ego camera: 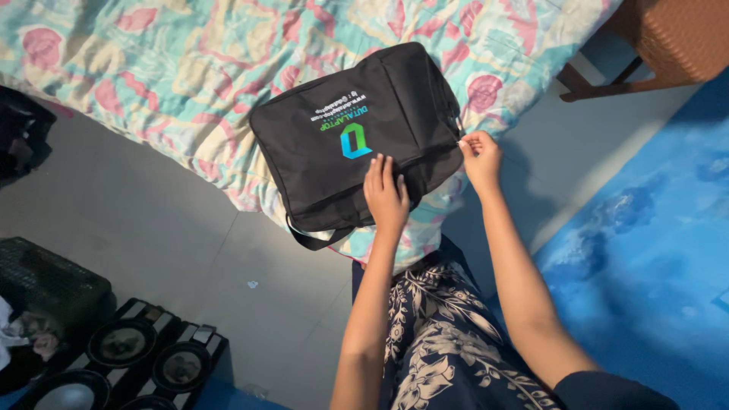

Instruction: The person opens a black messenger bag on a bed and takes items out one at a time, placing a water bottle, sunglasses, a phone, earphones, headphones, a charger, and a laptop onto the bed and a small stool. They then lift the bag by its strap.

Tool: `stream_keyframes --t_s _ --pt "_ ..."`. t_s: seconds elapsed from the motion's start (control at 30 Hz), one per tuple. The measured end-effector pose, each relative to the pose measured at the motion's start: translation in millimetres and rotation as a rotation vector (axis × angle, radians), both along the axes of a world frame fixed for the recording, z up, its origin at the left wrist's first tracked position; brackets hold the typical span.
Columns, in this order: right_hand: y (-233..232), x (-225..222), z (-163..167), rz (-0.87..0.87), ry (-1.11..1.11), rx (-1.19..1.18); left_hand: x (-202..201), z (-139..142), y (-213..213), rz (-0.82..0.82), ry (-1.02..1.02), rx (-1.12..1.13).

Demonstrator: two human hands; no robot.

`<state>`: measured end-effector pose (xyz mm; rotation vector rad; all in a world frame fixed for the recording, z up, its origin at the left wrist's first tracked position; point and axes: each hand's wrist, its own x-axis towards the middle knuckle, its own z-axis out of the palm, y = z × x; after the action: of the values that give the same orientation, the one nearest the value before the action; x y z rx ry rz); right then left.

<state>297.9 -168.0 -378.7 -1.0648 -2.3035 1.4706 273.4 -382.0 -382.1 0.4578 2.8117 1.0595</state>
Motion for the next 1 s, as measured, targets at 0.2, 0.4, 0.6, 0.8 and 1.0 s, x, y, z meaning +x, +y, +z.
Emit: stream_keyframes --t_s 0.2,0.4,0.6,0.8,1.0 --pt "-8 14 -1 -0.031 0.056 -0.115 15 13 49 -0.069 -0.002 0.135" --pt "-16 14 7 -0.038 0.107 0.030 5 -23 95 -0.331 0.065 -0.160" --pt "-4 19 15 0.104 0.080 0.163 -1 -55 105 -0.486 0.184 -0.306" --pt "2 24 16 0.178 0.159 0.077 12 -40 103 -0.262 0.265 -0.060" --pt "-1 25 8 0.171 0.017 0.072 21 -26 104 0.047 0.160 0.099"
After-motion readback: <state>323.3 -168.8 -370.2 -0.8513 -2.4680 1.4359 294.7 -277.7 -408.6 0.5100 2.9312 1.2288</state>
